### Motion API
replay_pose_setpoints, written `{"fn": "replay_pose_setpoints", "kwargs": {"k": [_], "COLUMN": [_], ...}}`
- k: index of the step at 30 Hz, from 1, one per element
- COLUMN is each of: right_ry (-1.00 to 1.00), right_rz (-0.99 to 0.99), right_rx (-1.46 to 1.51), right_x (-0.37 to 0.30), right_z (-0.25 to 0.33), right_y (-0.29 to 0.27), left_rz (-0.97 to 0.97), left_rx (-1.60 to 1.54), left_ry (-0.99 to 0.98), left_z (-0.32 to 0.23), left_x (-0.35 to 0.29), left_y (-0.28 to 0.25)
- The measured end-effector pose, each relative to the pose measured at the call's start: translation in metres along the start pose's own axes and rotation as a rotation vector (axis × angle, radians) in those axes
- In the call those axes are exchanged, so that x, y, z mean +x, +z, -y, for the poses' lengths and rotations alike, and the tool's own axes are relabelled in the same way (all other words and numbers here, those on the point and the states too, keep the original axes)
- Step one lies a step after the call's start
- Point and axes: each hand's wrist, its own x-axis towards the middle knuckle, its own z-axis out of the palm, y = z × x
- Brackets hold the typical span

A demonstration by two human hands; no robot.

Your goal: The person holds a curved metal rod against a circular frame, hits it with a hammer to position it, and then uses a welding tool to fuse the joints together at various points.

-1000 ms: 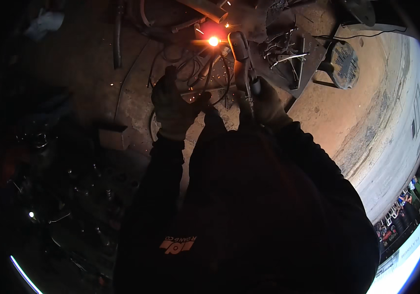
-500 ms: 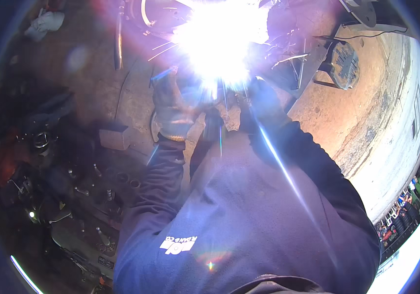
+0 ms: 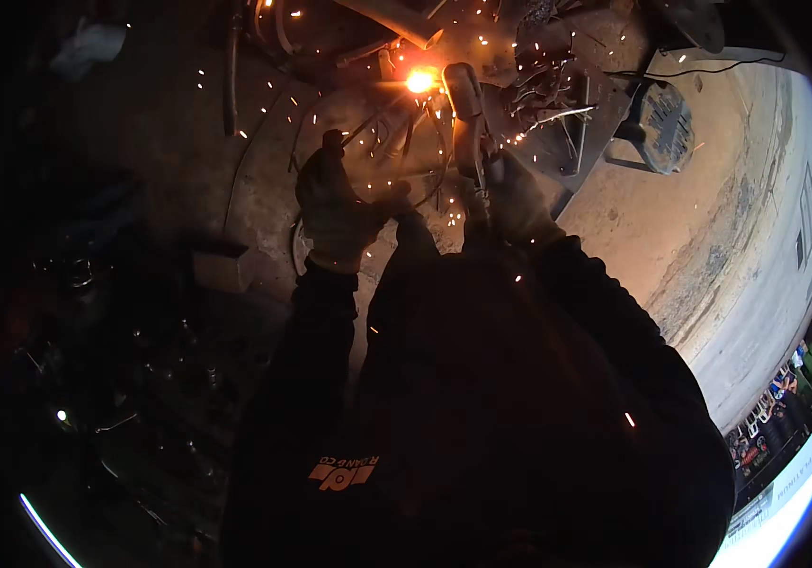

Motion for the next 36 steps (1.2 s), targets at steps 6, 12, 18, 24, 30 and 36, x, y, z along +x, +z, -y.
{"fn": "replay_pose_setpoints", "kwargs": {"k": [6, 12, 18, 24, 30, 36], "right_ry": [0.343, 0.297, 0.336, 0.425, 0.038, 0.157], "right_rz": [0.022, -0.021, -0.055, 0.015, -0.250, -0.174], "right_rx": [0.208, 0.288, 0.313, 0.414, 0.125, 0.701], "right_x": [0.000, -0.003, -0.002, 0.004, -0.009, -0.016], "right_z": [0.015, 0.014, 0.016, 0.051, 0.021, -0.031], "right_y": [-0.002, 0.003, 0.005, -0.012, 0.008, 0.003], "left_rz": [0.070, 0.072, 0.070, 0.023, 0.068, -0.147], "left_rx": [-0.039, -0.040, -0.046, 0.045, 0.131, 0.155], "left_ry": [-0.089, -0.106, -0.102, -0.081, -0.051, 0.107], "left_z": [-0.005, -0.008, -0.006, -0.008, 0.003, 0.001], "left_x": [0.004, 0.004, 0.004, 0.005, -0.013, -0.006], "left_y": [-0.009, -0.009, -0.008, -0.010, -0.002, 0.005]}}
